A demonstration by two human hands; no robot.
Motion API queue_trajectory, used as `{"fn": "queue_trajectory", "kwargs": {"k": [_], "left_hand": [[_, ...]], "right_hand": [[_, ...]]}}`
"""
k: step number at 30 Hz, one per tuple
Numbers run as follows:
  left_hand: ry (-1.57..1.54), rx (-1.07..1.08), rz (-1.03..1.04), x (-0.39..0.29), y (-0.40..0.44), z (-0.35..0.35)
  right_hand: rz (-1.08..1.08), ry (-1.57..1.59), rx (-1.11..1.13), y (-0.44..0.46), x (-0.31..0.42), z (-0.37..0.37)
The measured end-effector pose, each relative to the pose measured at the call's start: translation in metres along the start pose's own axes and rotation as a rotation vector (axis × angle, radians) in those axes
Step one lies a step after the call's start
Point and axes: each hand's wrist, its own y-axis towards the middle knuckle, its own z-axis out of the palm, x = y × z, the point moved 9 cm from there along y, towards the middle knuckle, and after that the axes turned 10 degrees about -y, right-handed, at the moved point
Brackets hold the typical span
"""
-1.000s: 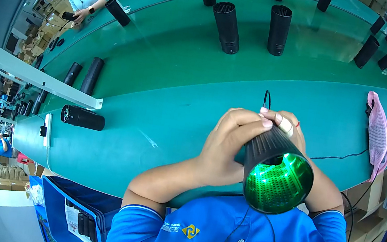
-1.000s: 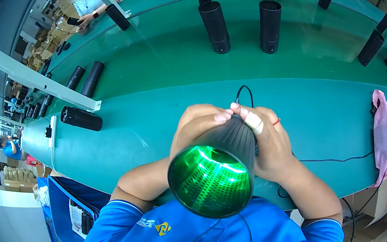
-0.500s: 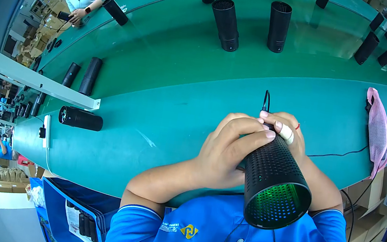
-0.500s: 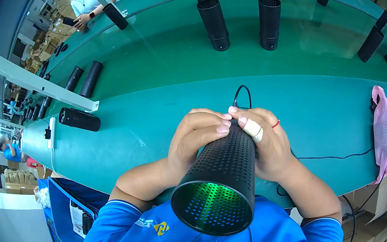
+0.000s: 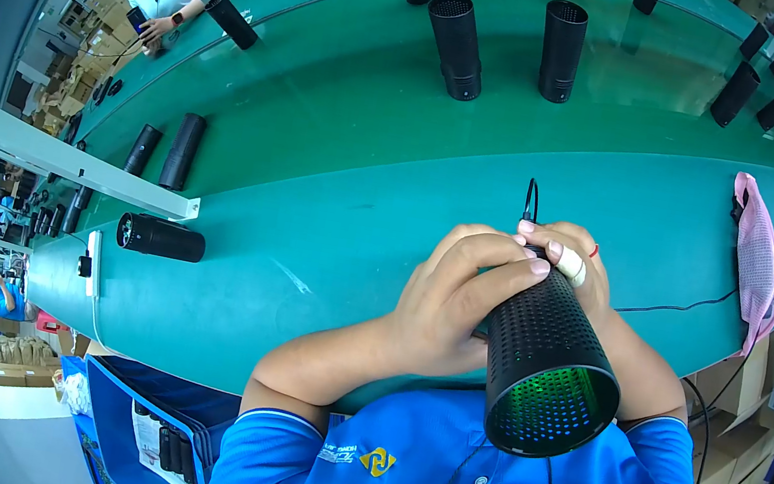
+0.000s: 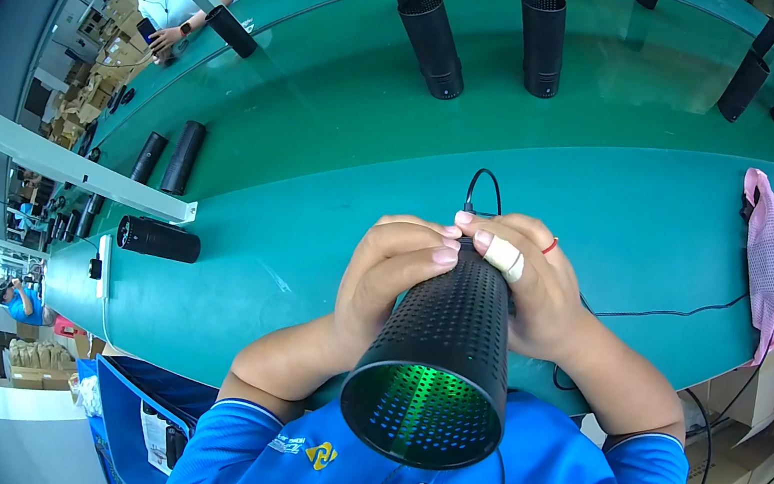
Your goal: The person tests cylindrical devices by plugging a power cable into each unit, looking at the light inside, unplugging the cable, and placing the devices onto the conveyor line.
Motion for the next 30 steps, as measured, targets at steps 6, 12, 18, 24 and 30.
{"fn": "queue_trajectory", "kwargs": {"k": [6, 12, 18, 24, 30], "left_hand": [[-0.007, 0.003, 0.001, 0.001, -0.001, -0.001], [0.004, 0.014, -0.003, 0.000, -0.002, -0.003], [0.024, 0.010, 0.030, -0.002, -0.005, -0.007], [0.027, 0.015, 0.024, -0.002, -0.005, -0.006], [0.038, 0.028, 0.007, -0.001, -0.005, -0.007]], "right_hand": [[0.000, 0.014, 0.004, 0.000, 0.000, 0.001], [-0.003, 0.007, -0.004, 0.002, 0.003, 0.003], [-0.031, -0.030, -0.005, 0.002, 0.007, 0.007], [-0.007, -0.041, -0.012, 0.000, 0.004, 0.009], [0.003, -0.017, -0.015, -0.002, 0.003, 0.010]]}}
